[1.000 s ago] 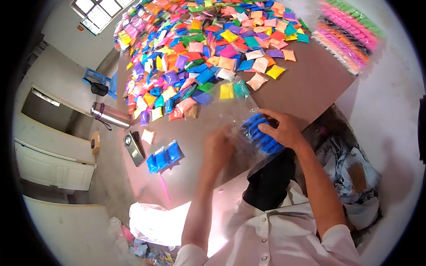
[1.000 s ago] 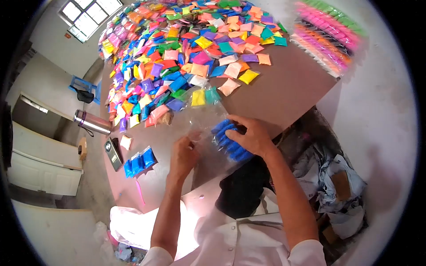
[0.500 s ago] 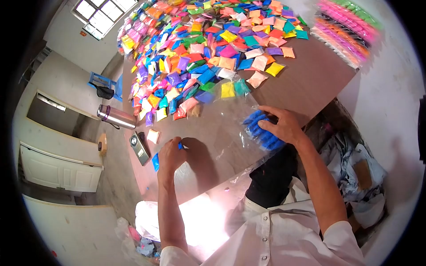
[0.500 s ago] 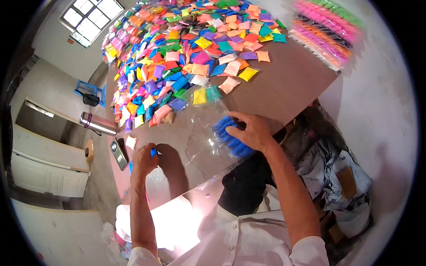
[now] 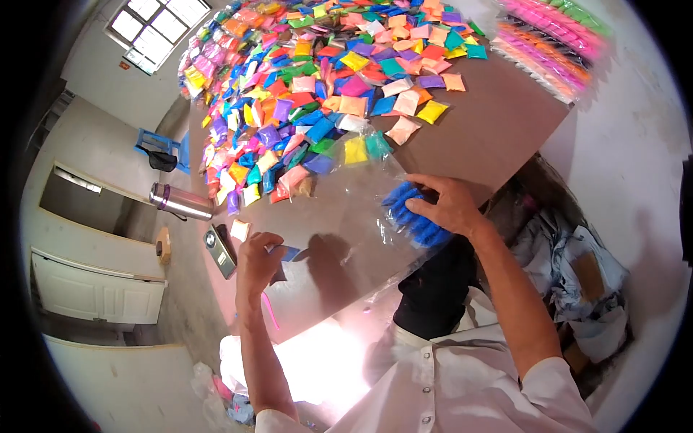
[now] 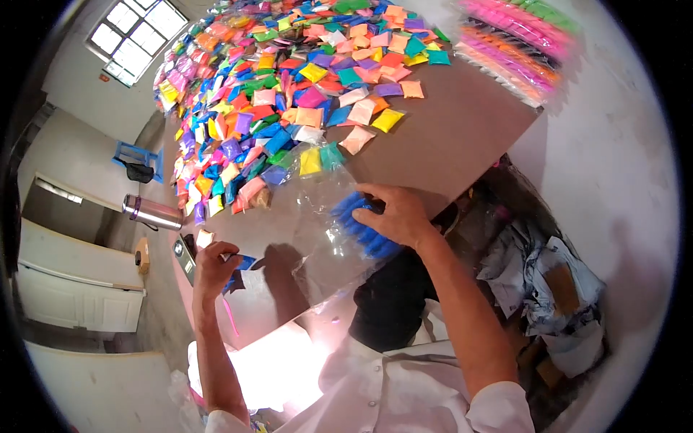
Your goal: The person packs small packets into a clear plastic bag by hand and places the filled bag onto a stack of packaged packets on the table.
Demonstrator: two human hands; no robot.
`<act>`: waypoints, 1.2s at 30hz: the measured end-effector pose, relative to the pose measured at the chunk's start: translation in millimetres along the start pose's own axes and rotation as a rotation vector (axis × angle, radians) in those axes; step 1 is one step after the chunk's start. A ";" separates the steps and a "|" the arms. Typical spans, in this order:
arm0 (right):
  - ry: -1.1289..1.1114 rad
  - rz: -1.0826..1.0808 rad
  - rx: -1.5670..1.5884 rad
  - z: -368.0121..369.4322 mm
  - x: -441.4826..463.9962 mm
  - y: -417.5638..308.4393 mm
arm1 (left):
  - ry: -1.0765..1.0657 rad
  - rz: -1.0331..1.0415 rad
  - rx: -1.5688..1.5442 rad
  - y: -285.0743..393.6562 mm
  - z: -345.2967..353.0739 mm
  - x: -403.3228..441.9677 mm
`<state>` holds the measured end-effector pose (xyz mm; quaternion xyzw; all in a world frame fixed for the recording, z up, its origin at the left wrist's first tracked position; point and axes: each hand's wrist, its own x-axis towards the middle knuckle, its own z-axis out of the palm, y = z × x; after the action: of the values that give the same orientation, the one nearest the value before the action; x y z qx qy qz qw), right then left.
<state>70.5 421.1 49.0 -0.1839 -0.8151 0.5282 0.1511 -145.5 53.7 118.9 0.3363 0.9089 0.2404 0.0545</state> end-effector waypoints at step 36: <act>-0.072 -0.157 0.010 23.7 14.7 -17.3 | 0.336 0.263 -0.336 107.7 148.9 37.7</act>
<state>44.6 402.3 56.2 -0.0997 -0.8292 0.5251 0.1636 -72.6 208.2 41.5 0.3933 0.8010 0.4452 -0.0737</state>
